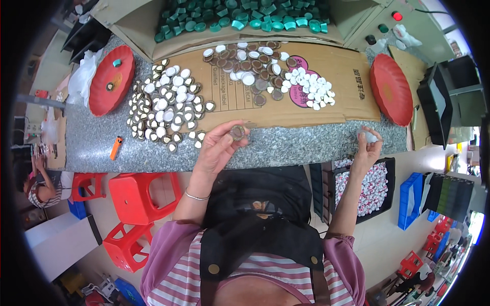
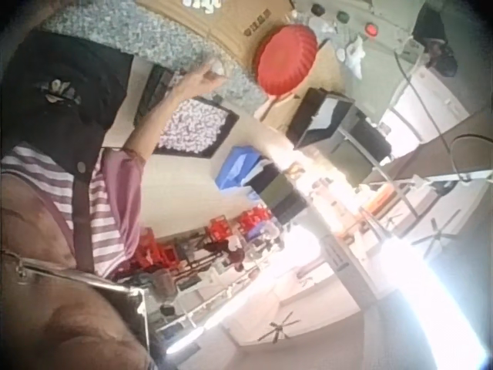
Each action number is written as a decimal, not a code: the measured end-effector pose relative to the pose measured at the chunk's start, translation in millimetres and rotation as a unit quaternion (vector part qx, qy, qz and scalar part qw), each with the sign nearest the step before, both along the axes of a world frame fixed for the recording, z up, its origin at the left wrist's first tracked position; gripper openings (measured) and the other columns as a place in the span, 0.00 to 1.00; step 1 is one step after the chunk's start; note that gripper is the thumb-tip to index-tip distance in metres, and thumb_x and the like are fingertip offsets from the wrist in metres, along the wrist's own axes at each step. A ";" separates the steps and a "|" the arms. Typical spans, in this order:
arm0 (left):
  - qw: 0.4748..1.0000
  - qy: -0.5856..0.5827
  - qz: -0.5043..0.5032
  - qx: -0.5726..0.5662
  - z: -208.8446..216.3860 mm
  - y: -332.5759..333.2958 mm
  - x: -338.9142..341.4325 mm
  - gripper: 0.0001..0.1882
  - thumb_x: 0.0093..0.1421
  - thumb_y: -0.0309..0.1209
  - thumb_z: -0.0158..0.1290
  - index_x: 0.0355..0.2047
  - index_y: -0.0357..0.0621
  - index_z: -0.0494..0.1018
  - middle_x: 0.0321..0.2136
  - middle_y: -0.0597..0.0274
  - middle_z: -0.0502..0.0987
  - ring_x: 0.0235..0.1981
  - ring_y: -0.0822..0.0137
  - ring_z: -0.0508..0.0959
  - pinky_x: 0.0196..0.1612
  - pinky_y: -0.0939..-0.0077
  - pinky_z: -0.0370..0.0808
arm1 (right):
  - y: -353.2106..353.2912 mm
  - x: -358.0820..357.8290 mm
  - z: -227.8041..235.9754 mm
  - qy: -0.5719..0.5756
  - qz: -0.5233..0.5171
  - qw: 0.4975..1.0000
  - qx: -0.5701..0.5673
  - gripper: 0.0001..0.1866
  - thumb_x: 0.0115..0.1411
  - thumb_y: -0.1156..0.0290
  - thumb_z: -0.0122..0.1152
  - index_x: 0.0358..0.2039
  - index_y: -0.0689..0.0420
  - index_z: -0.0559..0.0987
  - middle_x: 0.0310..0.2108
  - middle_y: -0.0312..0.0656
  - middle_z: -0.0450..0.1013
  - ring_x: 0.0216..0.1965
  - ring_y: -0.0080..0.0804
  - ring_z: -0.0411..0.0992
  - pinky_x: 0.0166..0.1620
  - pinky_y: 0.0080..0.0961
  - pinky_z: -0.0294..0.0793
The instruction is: Glue small circular plastic components together at a workbench.
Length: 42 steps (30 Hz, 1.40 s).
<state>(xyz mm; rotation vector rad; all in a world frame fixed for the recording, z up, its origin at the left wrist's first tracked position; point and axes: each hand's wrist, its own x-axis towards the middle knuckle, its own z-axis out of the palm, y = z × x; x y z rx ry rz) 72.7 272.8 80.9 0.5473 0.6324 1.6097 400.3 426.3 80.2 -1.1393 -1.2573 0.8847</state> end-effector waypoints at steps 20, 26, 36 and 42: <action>0.999 -0.024 -0.016 0.035 0.7 0.1 0.4 0.19 0.59 0.27 0.47 0.51 0.34 0.63 0.43 0.51 0.71 0.44 0.64 0.73 0.48 0.70 0.71 | 18.9 -122.4 37.1 -0.561 0.122 0.788 0.223 0.05 0.48 0.72 0.59 0.27 0.54 0.78 0.27 0.37 0.70 0.32 0.34 0.69 0.34 0.31 0.62; 0.999 -0.040 -0.024 0.022 1.9 2.4 -1.1 0.19 0.60 0.25 0.46 0.52 0.37 0.63 0.45 0.52 0.71 0.44 0.63 0.73 0.49 0.70 0.71 | 24.3 -130.8 43.6 -0.576 0.196 0.768 0.201 0.07 0.47 0.75 0.58 0.29 0.55 0.76 0.28 0.38 0.71 0.33 0.36 0.69 0.35 0.32 0.65; 0.997 -0.072 -0.012 0.016 2.4 0.3 -1.7 0.19 0.58 0.24 0.48 0.51 0.40 0.64 0.46 0.51 0.70 0.46 0.60 0.73 0.50 0.70 0.70 | 31.1 -138.9 58.5 -0.543 0.286 0.773 0.161 0.07 0.46 0.80 0.56 0.29 0.60 0.74 0.30 0.43 0.70 0.35 0.42 0.69 0.37 0.35 0.67; 0.997 -0.070 0.000 0.010 4.3 -0.8 -0.4 0.19 0.58 0.24 0.49 0.50 0.41 0.65 0.46 0.52 0.70 0.45 0.60 0.74 0.49 0.71 0.71 | 11.2 -137.0 58.8 -0.521 0.258 0.795 0.171 0.07 0.48 0.81 0.57 0.30 0.60 0.75 0.25 0.40 0.72 0.29 0.35 0.72 0.32 0.29 0.70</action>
